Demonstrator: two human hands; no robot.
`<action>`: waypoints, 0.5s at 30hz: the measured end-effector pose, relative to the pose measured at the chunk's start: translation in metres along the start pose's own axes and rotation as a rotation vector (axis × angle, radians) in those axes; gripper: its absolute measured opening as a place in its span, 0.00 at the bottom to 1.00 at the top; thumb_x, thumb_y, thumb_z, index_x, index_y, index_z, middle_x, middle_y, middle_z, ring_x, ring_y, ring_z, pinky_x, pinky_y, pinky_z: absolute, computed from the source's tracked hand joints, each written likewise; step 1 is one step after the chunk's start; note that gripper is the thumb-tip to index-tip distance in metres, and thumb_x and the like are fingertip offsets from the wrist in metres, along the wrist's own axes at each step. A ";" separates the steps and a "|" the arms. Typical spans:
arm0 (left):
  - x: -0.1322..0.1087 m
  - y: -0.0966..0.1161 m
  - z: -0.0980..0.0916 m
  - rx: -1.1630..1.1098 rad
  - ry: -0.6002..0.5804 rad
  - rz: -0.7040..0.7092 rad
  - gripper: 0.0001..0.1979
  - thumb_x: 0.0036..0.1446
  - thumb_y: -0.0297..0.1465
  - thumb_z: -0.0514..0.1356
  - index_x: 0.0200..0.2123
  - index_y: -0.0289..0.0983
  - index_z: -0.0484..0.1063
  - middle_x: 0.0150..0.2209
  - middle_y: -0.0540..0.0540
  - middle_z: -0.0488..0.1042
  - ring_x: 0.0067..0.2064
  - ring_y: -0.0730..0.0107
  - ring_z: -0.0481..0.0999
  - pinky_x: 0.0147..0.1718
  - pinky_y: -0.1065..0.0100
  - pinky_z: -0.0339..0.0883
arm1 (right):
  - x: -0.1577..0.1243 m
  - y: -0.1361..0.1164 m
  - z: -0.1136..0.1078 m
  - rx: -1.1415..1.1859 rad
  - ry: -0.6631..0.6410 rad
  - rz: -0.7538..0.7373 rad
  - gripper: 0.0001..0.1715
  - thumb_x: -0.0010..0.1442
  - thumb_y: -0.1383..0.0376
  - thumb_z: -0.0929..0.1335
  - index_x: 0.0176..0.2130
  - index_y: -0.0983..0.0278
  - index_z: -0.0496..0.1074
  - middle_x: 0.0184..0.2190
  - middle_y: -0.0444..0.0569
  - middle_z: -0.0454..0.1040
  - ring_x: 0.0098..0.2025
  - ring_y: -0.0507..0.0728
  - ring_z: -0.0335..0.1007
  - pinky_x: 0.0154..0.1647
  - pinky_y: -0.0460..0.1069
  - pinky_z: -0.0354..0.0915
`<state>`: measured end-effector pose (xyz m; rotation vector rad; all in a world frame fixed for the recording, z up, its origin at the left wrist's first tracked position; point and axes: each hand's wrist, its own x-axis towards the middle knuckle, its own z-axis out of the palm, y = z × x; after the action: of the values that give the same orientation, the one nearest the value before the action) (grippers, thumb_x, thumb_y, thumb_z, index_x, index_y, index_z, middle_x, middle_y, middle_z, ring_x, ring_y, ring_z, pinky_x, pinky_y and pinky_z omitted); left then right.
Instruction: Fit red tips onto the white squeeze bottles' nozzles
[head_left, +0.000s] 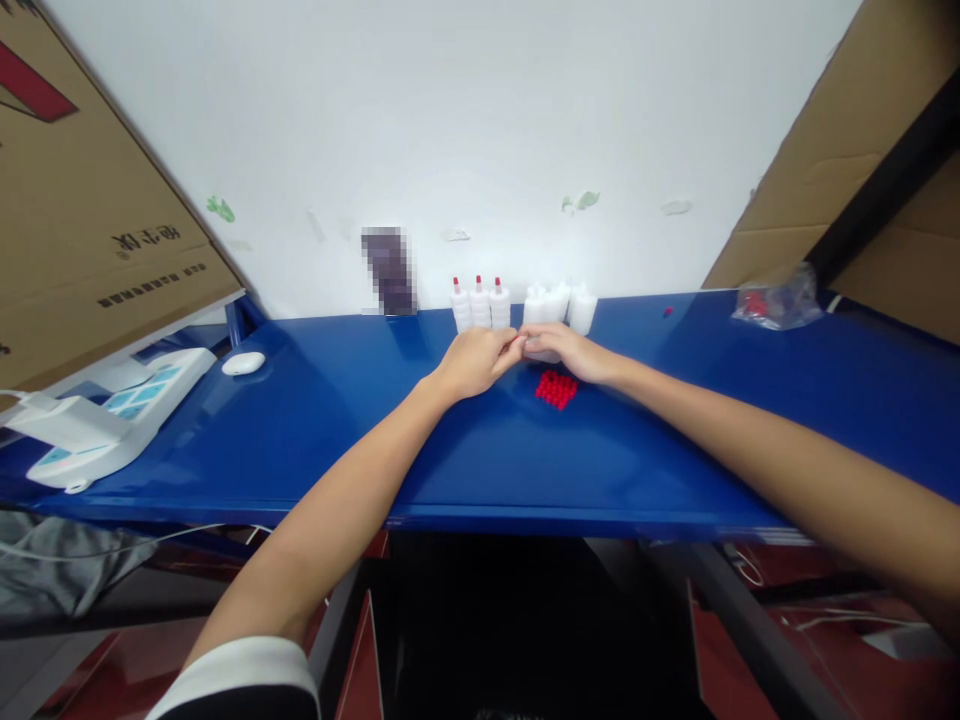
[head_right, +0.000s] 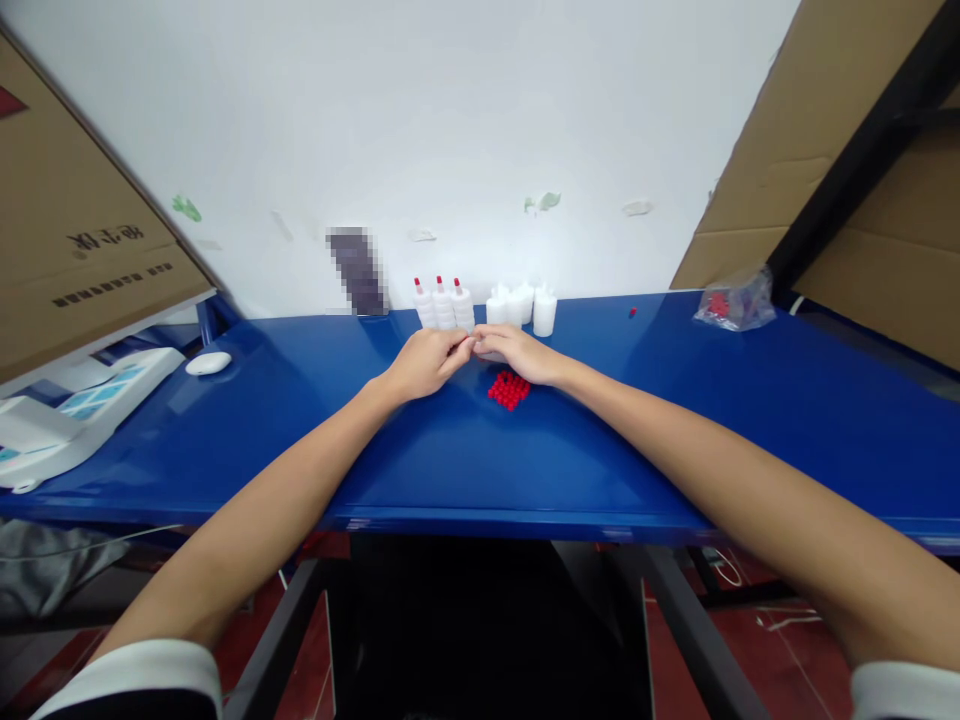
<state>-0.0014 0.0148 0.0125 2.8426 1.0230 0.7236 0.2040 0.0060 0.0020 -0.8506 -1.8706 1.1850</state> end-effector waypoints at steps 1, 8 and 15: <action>0.000 0.001 0.000 0.020 -0.011 0.001 0.22 0.73 0.39 0.48 0.39 0.35 0.79 0.29 0.44 0.77 0.28 0.68 0.69 0.30 0.66 0.52 | 0.000 -0.001 0.000 0.005 -0.005 -0.010 0.10 0.60 0.58 0.67 0.33 0.62 0.72 0.34 0.48 0.74 0.40 0.58 0.68 0.49 0.54 0.63; 0.000 0.004 0.003 0.079 -0.094 0.048 0.19 0.71 0.35 0.50 0.43 0.35 0.80 0.34 0.42 0.82 0.31 0.65 0.75 0.31 0.67 0.57 | -0.001 0.004 -0.004 -0.030 -0.042 0.042 0.18 0.64 0.52 0.70 0.29 0.61 0.71 0.27 0.45 0.69 0.32 0.54 0.63 0.37 0.52 0.62; -0.001 0.002 0.009 -0.008 -0.130 0.046 0.20 0.73 0.37 0.49 0.39 0.36 0.79 0.32 0.44 0.80 0.30 0.67 0.74 0.31 0.67 0.57 | -0.004 -0.001 -0.004 -0.038 -0.027 0.083 0.11 0.62 0.58 0.70 0.38 0.61 0.67 0.28 0.42 0.70 0.30 0.53 0.62 0.34 0.50 0.58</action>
<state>0.0028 0.0137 0.0045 2.8714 0.9372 0.5354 0.2096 0.0040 0.0036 -0.9461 -1.9010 1.2197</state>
